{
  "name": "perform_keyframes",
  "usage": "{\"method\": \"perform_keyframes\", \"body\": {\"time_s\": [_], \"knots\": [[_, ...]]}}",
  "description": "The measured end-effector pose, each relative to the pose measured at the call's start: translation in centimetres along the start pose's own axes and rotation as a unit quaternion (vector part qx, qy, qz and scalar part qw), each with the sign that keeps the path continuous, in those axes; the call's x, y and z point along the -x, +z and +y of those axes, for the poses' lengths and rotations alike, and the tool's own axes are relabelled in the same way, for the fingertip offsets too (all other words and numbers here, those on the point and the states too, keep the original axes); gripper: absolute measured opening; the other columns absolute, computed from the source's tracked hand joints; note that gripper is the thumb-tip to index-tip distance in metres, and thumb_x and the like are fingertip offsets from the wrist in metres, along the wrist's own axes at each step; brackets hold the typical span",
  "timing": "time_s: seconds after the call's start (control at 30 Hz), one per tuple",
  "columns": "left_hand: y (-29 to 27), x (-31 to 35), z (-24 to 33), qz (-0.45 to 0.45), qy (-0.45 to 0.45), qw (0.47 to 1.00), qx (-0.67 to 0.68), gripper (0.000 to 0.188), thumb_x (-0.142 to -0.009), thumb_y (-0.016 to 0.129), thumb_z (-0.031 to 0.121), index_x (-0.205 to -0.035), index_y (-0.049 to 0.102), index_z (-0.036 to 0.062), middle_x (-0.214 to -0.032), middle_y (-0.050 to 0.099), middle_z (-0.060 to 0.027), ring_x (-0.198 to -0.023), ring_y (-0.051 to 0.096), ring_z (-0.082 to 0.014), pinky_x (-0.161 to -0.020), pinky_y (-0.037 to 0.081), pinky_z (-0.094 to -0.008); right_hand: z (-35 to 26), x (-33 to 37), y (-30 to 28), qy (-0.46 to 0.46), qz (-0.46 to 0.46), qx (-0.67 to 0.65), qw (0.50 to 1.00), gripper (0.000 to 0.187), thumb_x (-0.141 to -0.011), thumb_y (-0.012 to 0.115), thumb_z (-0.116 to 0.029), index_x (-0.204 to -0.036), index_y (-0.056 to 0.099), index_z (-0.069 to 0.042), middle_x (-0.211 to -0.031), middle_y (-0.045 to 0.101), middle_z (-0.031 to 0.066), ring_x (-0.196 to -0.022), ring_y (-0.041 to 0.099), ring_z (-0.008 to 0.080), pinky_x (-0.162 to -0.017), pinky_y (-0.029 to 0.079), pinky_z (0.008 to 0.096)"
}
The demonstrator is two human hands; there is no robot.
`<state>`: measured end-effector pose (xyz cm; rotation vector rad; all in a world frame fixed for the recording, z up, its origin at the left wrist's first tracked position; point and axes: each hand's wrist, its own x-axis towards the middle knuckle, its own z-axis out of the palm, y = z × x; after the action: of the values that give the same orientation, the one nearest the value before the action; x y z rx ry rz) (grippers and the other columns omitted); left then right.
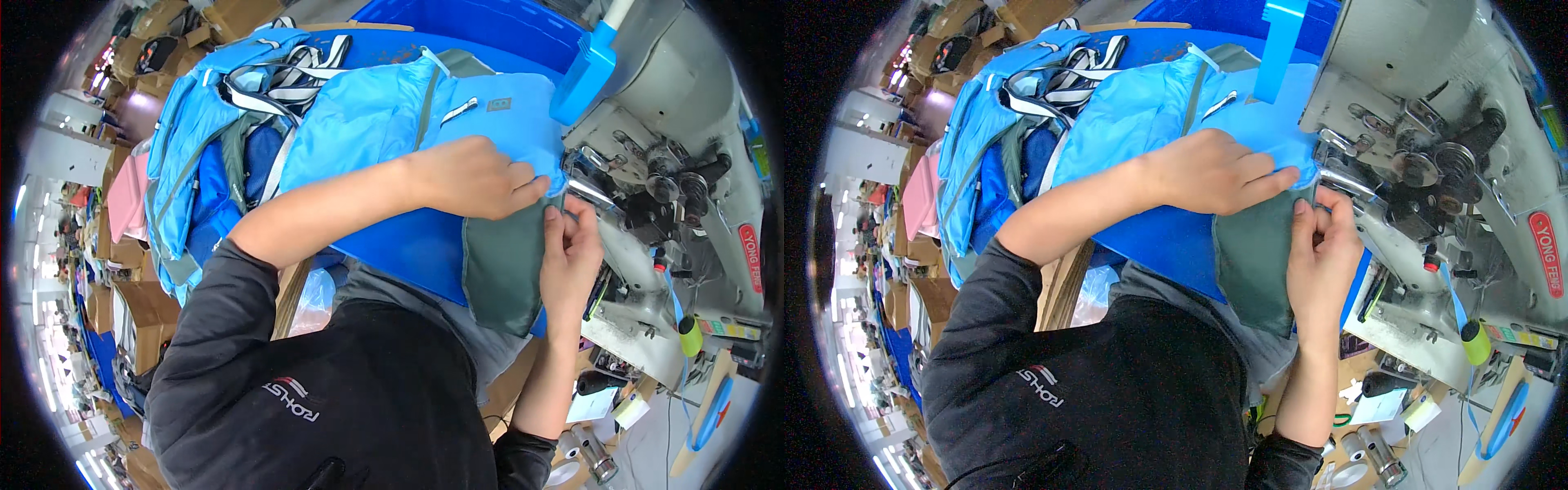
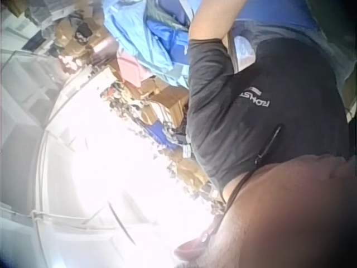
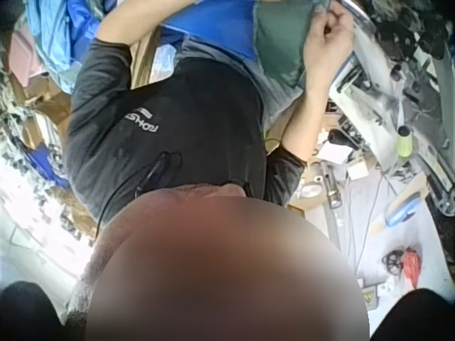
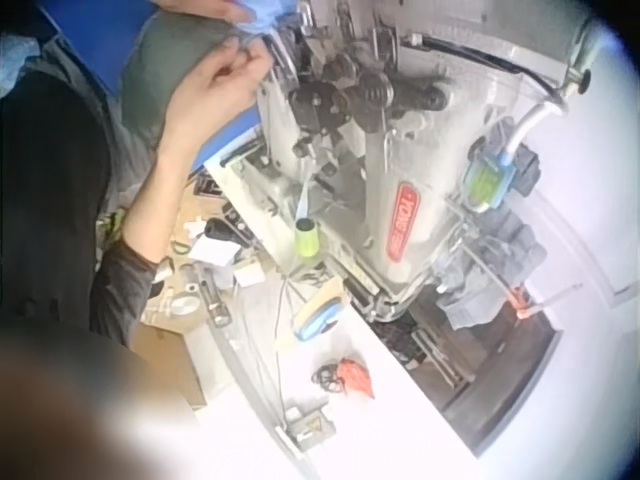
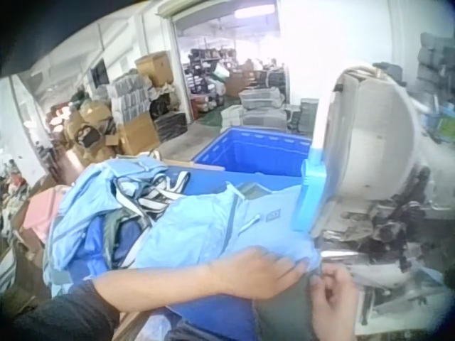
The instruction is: Assembling and inspecting the components of a blue backpack at a sewing workstation.
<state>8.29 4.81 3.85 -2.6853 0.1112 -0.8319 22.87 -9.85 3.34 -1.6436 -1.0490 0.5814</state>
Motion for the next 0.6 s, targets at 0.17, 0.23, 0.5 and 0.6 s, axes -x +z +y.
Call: {"method": "perform_keyframes", "body": {"time_s": [0.17, 0.23, 0.5, 0.6], "knots": [[-1.2, -1.8, 0.9, -0.077, -0.086, 0.991, 0.061, 0.023, -0.081, 0.06, 0.013, -0.097, 0.065, -0.0022, -0.072, 0.063, -0.0122, -0.059, 0.067, -0.0239, -0.044, 0.049, -0.0345, 0.3, -0.4, 0.6, -0.017, 0.025, 0.026, 0.999, 0.009, -0.096, 0.06, -0.007, -0.102, 0.058, -0.001, -0.065, 0.062, 0.0033, -0.058, 0.045, 0.0058, -0.054, 0.037, 0.0236], [-1.4, -2.3, 2.3, -0.099, -0.133, 0.985, 0.054, 0.028, -0.08, 0.059, 0.013, -0.103, 0.065, -0.0026, -0.076, 0.063, -0.0116, -0.058, 0.066, -0.0226, -0.044, 0.049, -0.0332, 0.3, -0.5, 0.9, -0.029, 0.025, 0.036, 0.999, 0.009, -0.096, 0.06, -0.007, -0.102, 0.058, -0.001, -0.066, 0.063, 0.0043, -0.058, 0.046, 0.0063, -0.054, 0.038, 0.0239], [-0.5, -4.4, 5.6, -0.067, -0.28, 0.947, 0.143, 0.033, -0.078, 0.06, 0.012, -0.106, 0.063, -0.0058, -0.088, 0.063, -0.0165, -0.065, 0.069, -0.0245, -0.049, 0.051, -0.0337, -0.2, -0.5, 0.4, -0.044, 0.006, 0.064, 0.997, 0.014, -0.096, 0.061, -0.01, -0.105, 0.057, -0.001, -0.075, 0.064, 0.0077, -0.068, 0.055, 0.0096, -0.061, 0.044, 0.0277], [-1.1, -3.6, 6.0, -0.088, -0.284, 0.945, 0.135, 0.047, -0.078, 0.06, 0.012, -0.121, 0.057, -0.0075, -0.09, 0.059, -0.0136, -0.063, 0.066, -0.0226, -0.052, 0.051, -0.0313, 0.2, -0.3, 0.3, -0.05, 0.001, 0.06, 0.997, 0.012, -0.097, 0.058, -0.008, -0.106, 0.057, -0.001, -0.074, 0.064, 0.0089, -0.065, 0.056, 0.0128, -0.06, 0.045, 0.029]]}}
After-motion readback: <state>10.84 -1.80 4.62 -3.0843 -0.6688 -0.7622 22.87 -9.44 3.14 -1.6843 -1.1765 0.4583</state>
